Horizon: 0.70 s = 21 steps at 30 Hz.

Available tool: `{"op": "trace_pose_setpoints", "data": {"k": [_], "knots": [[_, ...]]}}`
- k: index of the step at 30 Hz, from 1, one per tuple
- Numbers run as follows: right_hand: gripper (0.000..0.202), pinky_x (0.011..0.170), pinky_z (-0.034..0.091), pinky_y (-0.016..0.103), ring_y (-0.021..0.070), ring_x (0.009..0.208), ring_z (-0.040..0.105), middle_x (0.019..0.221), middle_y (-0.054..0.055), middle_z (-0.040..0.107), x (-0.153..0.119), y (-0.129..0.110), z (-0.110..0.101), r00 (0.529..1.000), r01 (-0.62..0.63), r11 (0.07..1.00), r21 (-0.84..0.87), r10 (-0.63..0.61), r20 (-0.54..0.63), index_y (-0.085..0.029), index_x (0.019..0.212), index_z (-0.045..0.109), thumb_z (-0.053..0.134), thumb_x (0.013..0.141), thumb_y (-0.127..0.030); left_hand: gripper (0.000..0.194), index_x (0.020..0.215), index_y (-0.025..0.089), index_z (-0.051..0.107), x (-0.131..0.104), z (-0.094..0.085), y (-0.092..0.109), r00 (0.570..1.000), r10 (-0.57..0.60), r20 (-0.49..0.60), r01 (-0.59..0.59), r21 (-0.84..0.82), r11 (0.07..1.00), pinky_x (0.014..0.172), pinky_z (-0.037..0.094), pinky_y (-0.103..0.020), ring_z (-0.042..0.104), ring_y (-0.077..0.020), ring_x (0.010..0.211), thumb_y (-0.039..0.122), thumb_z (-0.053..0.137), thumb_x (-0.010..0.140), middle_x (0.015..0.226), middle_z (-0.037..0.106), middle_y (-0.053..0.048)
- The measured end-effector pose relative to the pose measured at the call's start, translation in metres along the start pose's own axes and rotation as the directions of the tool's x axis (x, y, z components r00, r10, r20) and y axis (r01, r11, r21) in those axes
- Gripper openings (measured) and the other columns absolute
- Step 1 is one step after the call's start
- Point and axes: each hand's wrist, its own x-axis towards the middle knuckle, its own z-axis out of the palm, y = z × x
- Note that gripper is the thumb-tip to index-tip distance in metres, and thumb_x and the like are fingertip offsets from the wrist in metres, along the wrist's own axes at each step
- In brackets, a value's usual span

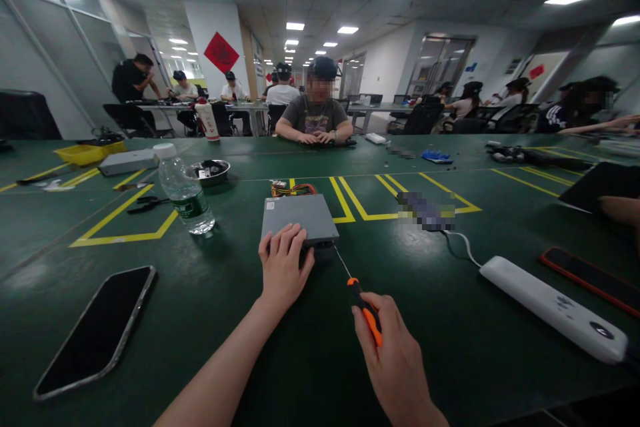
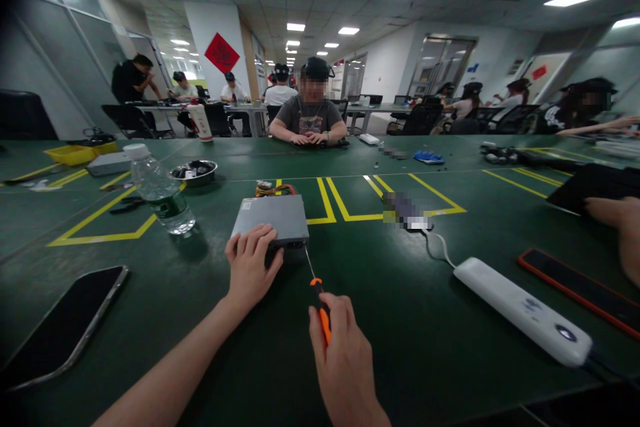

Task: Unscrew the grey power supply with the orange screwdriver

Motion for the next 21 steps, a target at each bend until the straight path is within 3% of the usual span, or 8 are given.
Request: {"op": "trace_pose_setpoints", "data": {"k": [12, 21], "knots": [[0.018, 0.056, 0.053, 0.025, 0.0154, 0.068, 0.064, 0.085, 0.005, 0.057, 0.001, -0.006, -0.008, 1.000, -0.003, 1.000, 0.020, 0.002, 0.031, -0.019, 0.103, 0.046, 0.036, 0.091, -0.028, 0.024, 0.107, 0.024, 0.054, 0.001, 0.001, 0.001, 0.999, -0.011, -0.040, 0.010, -0.012, 1.000, 0.102, 0.021, -0.043, 0.047, -0.0218, 0.116, 0.028, 0.049, 0.084, 0.118, 0.059, -0.005], [0.018, 0.060, 0.054, 0.026, 0.0158, 0.072, 0.064, 0.086, 0.006, 0.058, 0.004, -0.014, 0.002, 0.997, 0.055, 0.996, 0.065, -0.058, 0.055, -0.019, 0.103, 0.046, 0.035, 0.089, -0.020, 0.025, 0.107, 0.024, 0.054, 0.002, 0.000, 0.002, 0.999, -0.015, -0.047, 0.014, -0.030, 0.999, 0.102, 0.021, -0.043, 0.048, -0.0215, 0.115, 0.027, 0.051, 0.082, 0.117, 0.059, -0.004]]}}
